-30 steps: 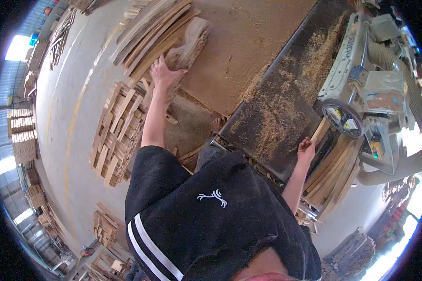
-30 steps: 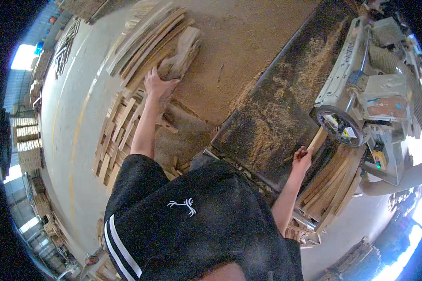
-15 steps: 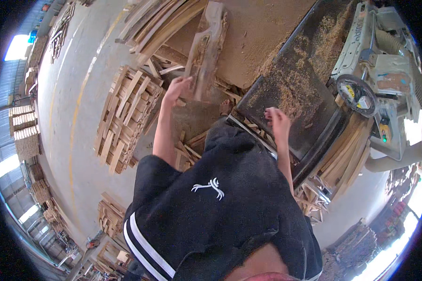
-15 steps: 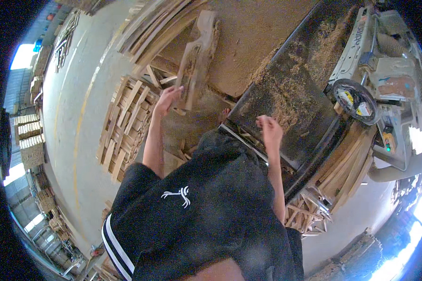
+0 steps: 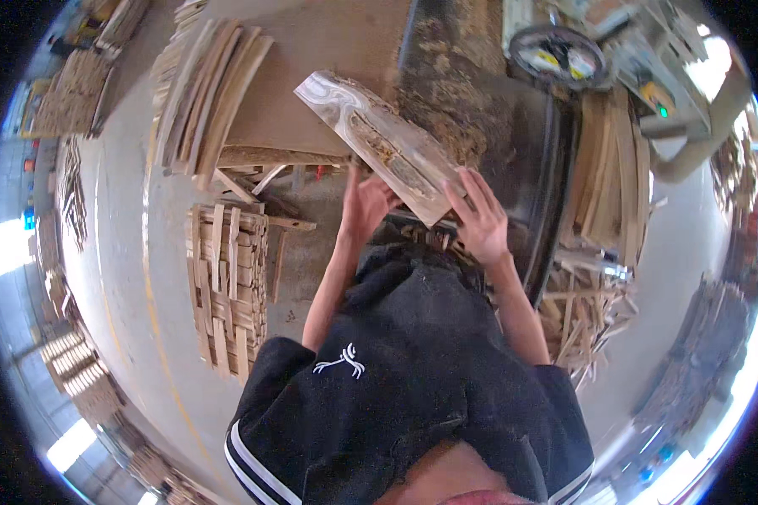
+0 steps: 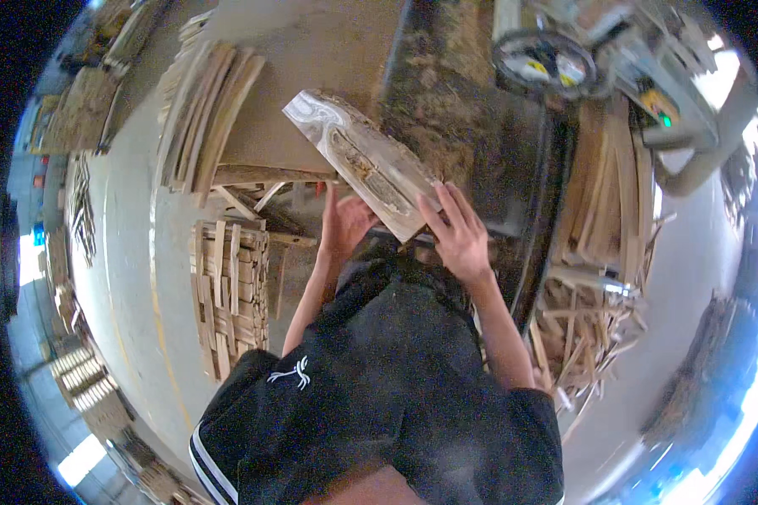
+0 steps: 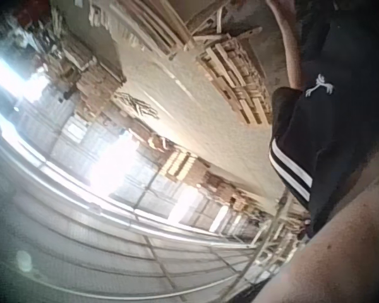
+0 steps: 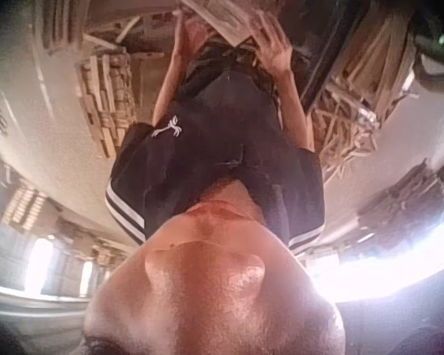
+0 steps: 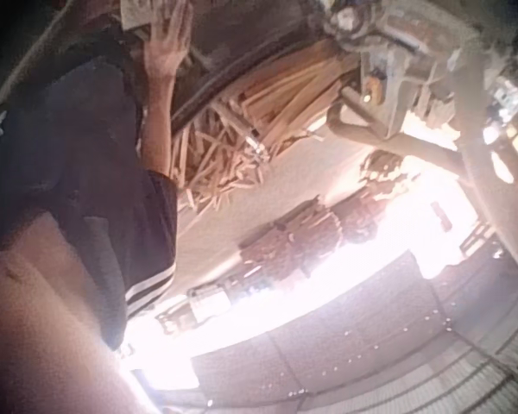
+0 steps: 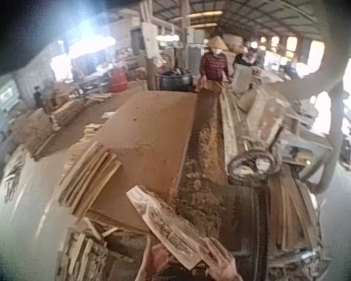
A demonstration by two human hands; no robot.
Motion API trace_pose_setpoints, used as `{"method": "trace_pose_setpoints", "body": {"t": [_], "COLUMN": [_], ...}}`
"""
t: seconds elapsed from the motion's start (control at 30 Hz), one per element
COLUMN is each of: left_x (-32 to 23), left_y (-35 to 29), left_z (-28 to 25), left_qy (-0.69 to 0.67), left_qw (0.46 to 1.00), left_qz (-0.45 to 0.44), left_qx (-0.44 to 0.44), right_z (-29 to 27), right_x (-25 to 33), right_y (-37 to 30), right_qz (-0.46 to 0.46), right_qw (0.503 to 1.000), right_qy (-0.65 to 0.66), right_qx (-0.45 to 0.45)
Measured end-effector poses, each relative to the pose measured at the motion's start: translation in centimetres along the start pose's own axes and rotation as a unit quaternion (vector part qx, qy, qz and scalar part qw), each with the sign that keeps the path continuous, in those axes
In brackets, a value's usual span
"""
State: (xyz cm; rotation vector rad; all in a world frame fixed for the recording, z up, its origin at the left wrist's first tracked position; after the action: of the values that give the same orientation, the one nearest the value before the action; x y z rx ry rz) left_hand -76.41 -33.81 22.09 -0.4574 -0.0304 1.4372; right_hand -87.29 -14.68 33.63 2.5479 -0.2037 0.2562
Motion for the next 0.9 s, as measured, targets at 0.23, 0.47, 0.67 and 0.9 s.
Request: {"method": "trace_pose_setpoints", "body": {"t": [0.23, 0.47, 0.67, 0.9], "left_x": [1.5, 8.3, 12.9, 13.6], "left_y": [7.6, 10.0, 11.9, 19.0], "left_z": [-0.5, 5.4, 10.1, 12.3], "left_qy": [-0.06, 0.519, 0.922, 0.949], "left_qw": [0.988, 0.842, 0.366, 0.285], "left_qz": [0.084, -0.041, 0.094, 0.109], "left_qx": [-0.113, -0.141, -0.088, -0.08], "right_z": [-6.3, -3.1, 5.2, 7.7], "right_x": [3.0, 4.0, 3.2, 0.2], "right_y": [-10.4, -22.8, -30.0, -27.3], "right_qz": [0.092, 0.49, 0.573, 0.689], "right_qw": [0.994, 0.853, 0.723, 0.507], "right_qy": [-0.044, 0.168, 0.325, 0.437], "right_qx": [0.042, 0.059, -0.207, -0.278]}}
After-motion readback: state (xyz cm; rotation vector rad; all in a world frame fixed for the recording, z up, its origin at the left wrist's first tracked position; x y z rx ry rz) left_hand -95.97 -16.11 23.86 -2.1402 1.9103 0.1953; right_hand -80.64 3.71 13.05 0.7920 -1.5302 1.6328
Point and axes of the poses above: each hand's wrist, its own y-axis towards the middle knuckle, its own z-axis out of the palm, x = y × z, the point moved 6 cm from there along y, towards the middle knuckle, and after that the axes turned 15 degrees about -z, right-handed, at the moved point
